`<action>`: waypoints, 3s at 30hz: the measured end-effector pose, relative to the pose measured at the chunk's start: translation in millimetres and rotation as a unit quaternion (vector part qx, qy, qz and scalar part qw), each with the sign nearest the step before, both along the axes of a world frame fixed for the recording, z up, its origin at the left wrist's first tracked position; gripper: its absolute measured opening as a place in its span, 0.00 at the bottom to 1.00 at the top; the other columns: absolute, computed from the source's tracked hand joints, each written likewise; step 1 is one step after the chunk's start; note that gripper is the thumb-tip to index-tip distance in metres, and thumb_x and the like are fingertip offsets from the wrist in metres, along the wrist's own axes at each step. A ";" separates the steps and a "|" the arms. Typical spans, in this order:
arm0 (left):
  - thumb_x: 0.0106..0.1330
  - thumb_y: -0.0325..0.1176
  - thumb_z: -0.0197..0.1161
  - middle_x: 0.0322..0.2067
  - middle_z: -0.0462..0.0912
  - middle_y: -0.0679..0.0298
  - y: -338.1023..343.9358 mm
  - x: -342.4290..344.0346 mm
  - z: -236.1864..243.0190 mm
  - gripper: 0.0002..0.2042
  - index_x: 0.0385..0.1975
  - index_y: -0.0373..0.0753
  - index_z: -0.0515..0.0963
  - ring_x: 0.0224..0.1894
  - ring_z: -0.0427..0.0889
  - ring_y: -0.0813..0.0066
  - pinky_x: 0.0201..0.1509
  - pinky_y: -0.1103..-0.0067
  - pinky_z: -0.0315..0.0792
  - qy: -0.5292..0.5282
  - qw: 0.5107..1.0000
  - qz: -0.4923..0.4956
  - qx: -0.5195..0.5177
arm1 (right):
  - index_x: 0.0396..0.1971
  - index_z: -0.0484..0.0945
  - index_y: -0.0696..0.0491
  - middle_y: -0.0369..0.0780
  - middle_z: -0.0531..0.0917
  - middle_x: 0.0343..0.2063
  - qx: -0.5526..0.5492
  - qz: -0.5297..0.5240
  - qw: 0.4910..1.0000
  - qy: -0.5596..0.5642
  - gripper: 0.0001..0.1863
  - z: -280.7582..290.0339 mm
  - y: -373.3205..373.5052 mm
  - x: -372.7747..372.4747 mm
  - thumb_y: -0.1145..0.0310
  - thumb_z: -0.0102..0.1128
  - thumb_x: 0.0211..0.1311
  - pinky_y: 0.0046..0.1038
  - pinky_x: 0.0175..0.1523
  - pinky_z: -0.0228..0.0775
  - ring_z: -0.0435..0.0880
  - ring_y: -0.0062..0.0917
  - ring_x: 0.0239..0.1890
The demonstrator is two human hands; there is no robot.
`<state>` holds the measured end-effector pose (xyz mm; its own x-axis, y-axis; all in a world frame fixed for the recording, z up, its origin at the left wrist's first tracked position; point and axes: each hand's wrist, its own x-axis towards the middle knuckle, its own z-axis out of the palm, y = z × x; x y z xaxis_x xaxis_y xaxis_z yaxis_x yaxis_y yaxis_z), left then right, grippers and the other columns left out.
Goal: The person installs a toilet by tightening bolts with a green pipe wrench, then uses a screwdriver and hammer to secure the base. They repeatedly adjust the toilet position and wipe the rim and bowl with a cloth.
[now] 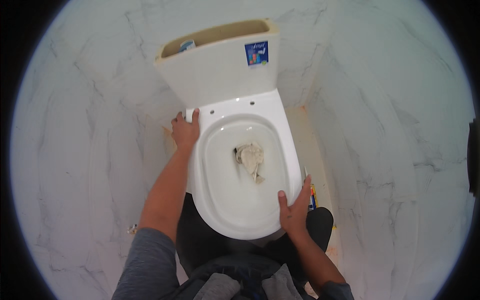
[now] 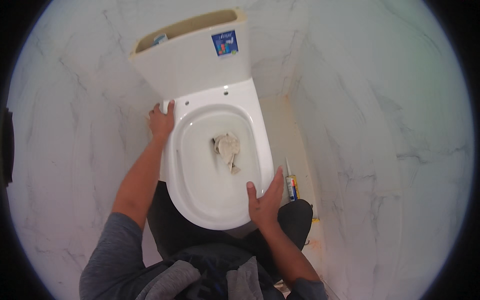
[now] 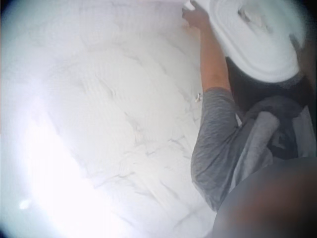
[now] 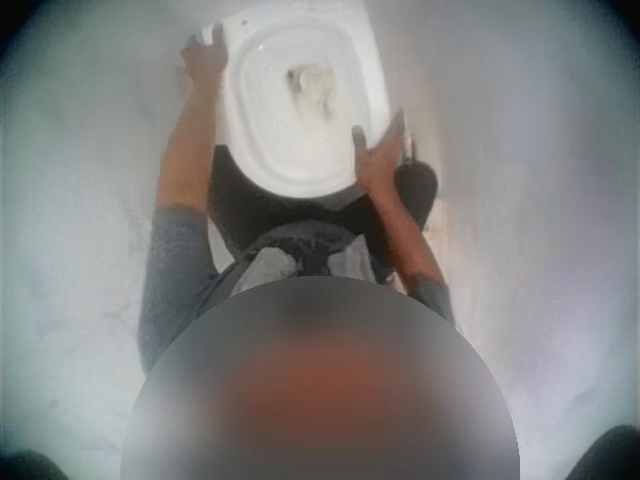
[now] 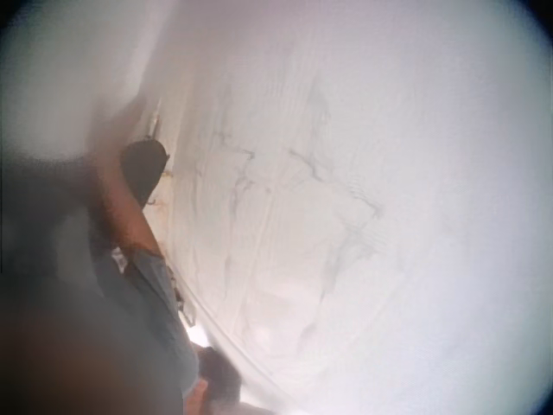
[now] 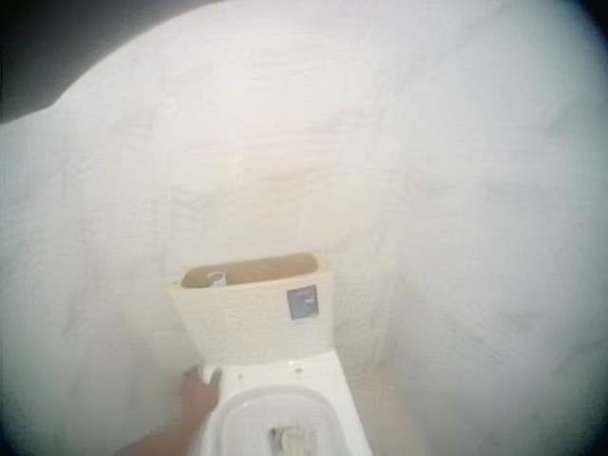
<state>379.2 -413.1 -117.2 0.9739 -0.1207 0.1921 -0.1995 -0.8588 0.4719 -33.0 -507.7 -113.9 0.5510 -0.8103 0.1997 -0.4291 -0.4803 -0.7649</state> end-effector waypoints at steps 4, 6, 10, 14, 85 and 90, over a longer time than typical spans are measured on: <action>0.67 0.71 0.53 0.61 0.72 0.39 3.3 19.4 -14.3 0.44 0.67 0.34 0.70 0.65 0.73 0.42 0.68 0.55 0.67 0.011 1.000 0.020 0.013 | 0.70 0.64 0.62 0.57 0.74 0.62 0.180 -0.074 0.976 -0.101 0.33 13.3 -62.8 -63.2 0.62 0.62 0.72 0.37 0.60 0.73 0.80 0.34 0.58; 0.67 0.70 0.53 0.60 0.74 0.37 8.5 28.7 -20.9 0.44 0.65 0.31 0.71 0.66 0.72 0.41 0.69 0.57 0.67 0.022 1.000 0.001 0.000 | 0.59 0.76 0.64 0.51 0.82 0.53 0.293 -0.166 0.941 0.012 0.28 18.2 -105.0 -112.1 0.56 0.65 0.71 0.30 0.55 0.75 0.83 0.27 0.52; 0.69 0.68 0.52 0.62 0.75 0.39 11.0 39.5 -16.6 0.44 0.64 0.26 0.72 0.66 0.73 0.45 0.70 0.62 0.66 0.069 0.996 -0.038 -0.034 | 0.53 0.81 0.61 0.48 0.85 0.48 0.296 -0.140 0.916 0.230 0.27 -24.4 -141.5 -193.9 0.53 0.68 0.67 0.33 0.53 0.76 0.85 0.32 0.49; 0.71 0.67 0.49 0.61 0.78 0.46 5.6 32.6 -1.7 0.43 0.65 0.27 0.72 0.63 0.77 0.54 0.69 0.67 0.66 0.142 0.989 -0.036 -0.020 | 0.52 0.82 0.56 0.48 0.85 0.47 0.152 -0.036 0.940 0.303 0.24 -112.3 -120.0 -221.6 0.57 0.71 0.60 0.40 0.54 0.76 0.85 0.42 0.49; 0.76 0.40 0.46 0.57 0.80 0.49 39.2 -76.6 190.4 0.22 0.60 0.29 0.72 0.62 0.78 0.56 0.69 0.61 0.71 0.538 0.451 -0.427 -0.570 | 0.48 0.84 0.62 0.42 0.89 0.37 0.119 0.157 0.979 0.043 0.23 148.5 -24.5 65.1 0.54 0.64 0.69 0.32 0.47 0.77 0.85 0.29 0.37; 0.76 0.44 0.46 0.64 0.76 0.50 47.7 -69.8 156.3 0.25 0.65 0.36 0.72 0.66 0.74 0.49 0.70 0.57 0.69 0.546 0.295 -0.430 -0.656 | 0.50 0.82 0.62 0.44 0.88 0.41 0.374 0.158 0.895 -0.185 0.25 94.6 -12.5 95.3 0.55 0.68 0.66 0.33 0.46 0.77 0.86 0.29 0.40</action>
<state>309.4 -365.4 39.1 0.2592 -0.9329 0.2501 0.8085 0.3512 0.4722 62.3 -520.2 -19.3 0.7847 -0.6088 -0.1165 -0.0121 0.1728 -0.9849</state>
